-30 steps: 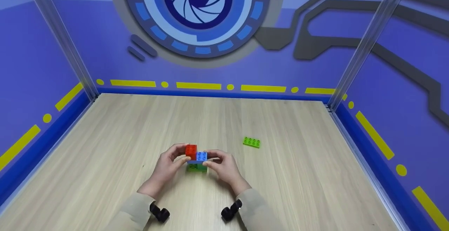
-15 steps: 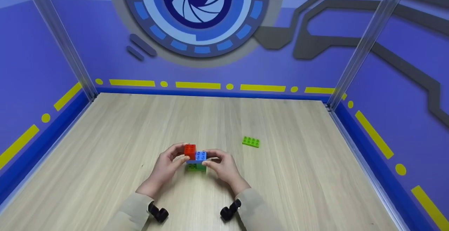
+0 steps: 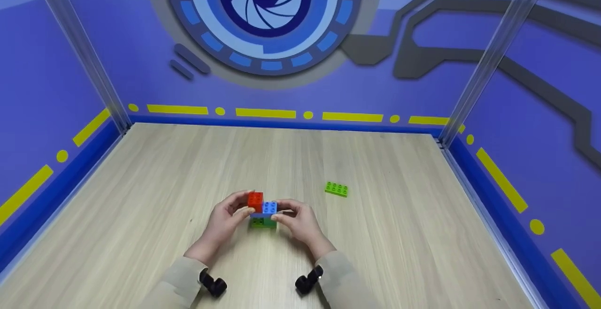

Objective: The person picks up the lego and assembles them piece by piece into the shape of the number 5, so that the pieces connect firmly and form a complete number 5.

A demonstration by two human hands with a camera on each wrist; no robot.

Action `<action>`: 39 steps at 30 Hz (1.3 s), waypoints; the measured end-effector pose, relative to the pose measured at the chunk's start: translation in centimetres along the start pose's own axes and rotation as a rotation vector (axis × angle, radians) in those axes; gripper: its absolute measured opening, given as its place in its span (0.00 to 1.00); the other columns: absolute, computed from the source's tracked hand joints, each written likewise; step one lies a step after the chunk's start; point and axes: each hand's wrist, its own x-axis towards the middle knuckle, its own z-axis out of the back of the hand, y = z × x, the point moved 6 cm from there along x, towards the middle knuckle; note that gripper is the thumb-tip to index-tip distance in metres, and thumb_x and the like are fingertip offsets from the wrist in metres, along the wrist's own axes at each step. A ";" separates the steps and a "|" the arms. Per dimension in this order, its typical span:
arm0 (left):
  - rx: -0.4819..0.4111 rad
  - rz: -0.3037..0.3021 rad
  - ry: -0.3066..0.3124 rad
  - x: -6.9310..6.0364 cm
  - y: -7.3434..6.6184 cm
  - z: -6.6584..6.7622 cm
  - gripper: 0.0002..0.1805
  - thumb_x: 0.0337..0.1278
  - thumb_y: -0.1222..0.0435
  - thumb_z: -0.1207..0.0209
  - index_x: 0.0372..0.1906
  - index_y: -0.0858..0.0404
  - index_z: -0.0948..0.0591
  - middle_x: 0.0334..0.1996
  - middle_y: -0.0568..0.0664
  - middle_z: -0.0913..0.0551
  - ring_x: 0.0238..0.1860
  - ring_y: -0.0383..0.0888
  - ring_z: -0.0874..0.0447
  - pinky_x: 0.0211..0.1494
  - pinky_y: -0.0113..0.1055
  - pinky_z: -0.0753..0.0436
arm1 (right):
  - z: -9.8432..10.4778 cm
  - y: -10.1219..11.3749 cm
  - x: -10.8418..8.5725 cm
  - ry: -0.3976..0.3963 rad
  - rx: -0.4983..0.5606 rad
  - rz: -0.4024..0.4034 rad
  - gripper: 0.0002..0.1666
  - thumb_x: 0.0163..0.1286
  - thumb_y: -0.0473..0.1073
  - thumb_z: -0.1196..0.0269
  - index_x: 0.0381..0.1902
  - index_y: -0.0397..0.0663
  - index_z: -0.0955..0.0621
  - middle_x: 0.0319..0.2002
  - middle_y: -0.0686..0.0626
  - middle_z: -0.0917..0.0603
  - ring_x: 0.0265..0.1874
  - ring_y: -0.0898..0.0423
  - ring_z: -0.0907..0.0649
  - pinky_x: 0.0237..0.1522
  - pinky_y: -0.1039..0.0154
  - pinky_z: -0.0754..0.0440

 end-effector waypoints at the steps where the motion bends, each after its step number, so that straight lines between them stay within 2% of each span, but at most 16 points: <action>1: 0.002 -0.005 0.002 0.0 0.0 0.0 0.26 0.65 0.60 0.33 0.66 0.63 0.21 0.59 0.56 0.14 0.61 0.54 0.16 0.70 0.53 0.21 | 0.0 0.0 0.0 0.000 -0.007 0.003 0.21 0.66 0.37 0.28 0.55 0.33 0.16 0.51 0.35 0.12 0.50 0.48 0.12 0.53 0.72 0.17; 7: -0.025 0.002 0.000 0.0 0.1 -0.1 0.26 0.65 0.60 0.33 0.66 0.61 0.21 0.59 0.57 0.14 0.61 0.55 0.16 0.68 0.52 0.19 | 0.0 -0.1 0.1 -0.005 0.006 -0.013 0.22 0.65 0.38 0.27 0.55 0.33 0.16 0.51 0.35 0.11 0.49 0.49 0.12 0.53 0.73 0.17; 11: -0.055 0.042 -0.008 0.0 0.7 -0.3 0.26 0.64 0.59 0.33 0.66 0.60 0.21 0.59 0.56 0.14 0.61 0.54 0.16 0.69 0.51 0.19 | 0.0 -0.3 0.0 -0.019 0.020 -0.028 0.22 0.65 0.37 0.27 0.55 0.32 0.16 0.51 0.34 0.12 0.49 0.49 0.12 0.52 0.73 0.17; 16: -0.100 0.128 -0.009 -0.2 1.8 -0.5 0.26 0.62 0.60 0.31 0.65 0.61 0.19 0.59 0.56 0.14 0.60 0.52 0.15 0.65 0.38 0.16 | 0.0 -0.5 -0.1 -0.035 0.042 -0.036 0.24 0.63 0.36 0.27 0.55 0.31 0.16 0.52 0.33 0.12 0.48 0.51 0.12 0.52 0.73 0.17; 21: -0.157 0.165 -0.018 -0.3 2.2 -0.5 0.28 0.61 0.62 0.31 0.66 0.65 0.21 0.59 0.59 0.15 0.60 0.51 0.16 0.61 0.28 0.16 | 0.0 -0.5 0.0 -0.034 0.066 -0.006 0.25 0.63 0.37 0.26 0.56 0.31 0.17 0.52 0.33 0.12 0.46 0.61 0.12 0.53 0.73 0.16; 24: -0.166 0.169 -0.020 -0.2 2.2 -0.5 0.29 0.61 0.61 0.30 0.66 0.64 0.21 0.60 0.58 0.15 0.60 0.50 0.16 0.61 0.26 0.17 | 0.0 -0.4 0.0 -0.029 0.087 0.029 0.27 0.63 0.36 0.27 0.59 0.31 0.18 0.55 0.32 0.14 0.46 0.65 0.13 0.54 0.69 0.15; 28: -0.177 0.164 -0.022 -0.2 2.2 -0.6 0.29 0.62 0.61 0.31 0.67 0.64 0.21 0.62 0.59 0.16 0.62 0.52 0.16 0.63 0.27 0.18 | 0.0 -0.2 -0.2 -0.016 0.124 0.067 0.29 0.63 0.34 0.27 0.62 0.32 0.20 0.59 0.31 0.16 0.48 0.65 0.14 0.56 0.66 0.14; 35: -0.196 0.150 -0.016 -0.3 2.2 -0.6 0.29 0.63 0.63 0.32 0.68 0.64 0.22 0.63 0.60 0.18 0.63 0.54 0.17 0.64 0.27 0.18 | 0.1 0.1 -0.2 -0.028 0.076 0.074 0.24 0.65 0.36 0.28 0.58 0.32 0.17 0.52 0.33 0.13 0.46 0.67 0.14 0.53 0.72 0.16; 39: -0.215 0.140 -0.010 -0.2 2.1 -0.7 0.29 0.63 0.65 0.32 0.69 0.62 0.23 0.63 0.60 0.17 0.63 0.54 0.17 0.64 0.28 0.18 | 0.1 0.1 -0.1 -0.013 0.067 0.061 0.25 0.66 0.37 0.28 0.58 0.33 0.17 0.53 0.34 0.13 0.46 0.67 0.14 0.54 0.72 0.16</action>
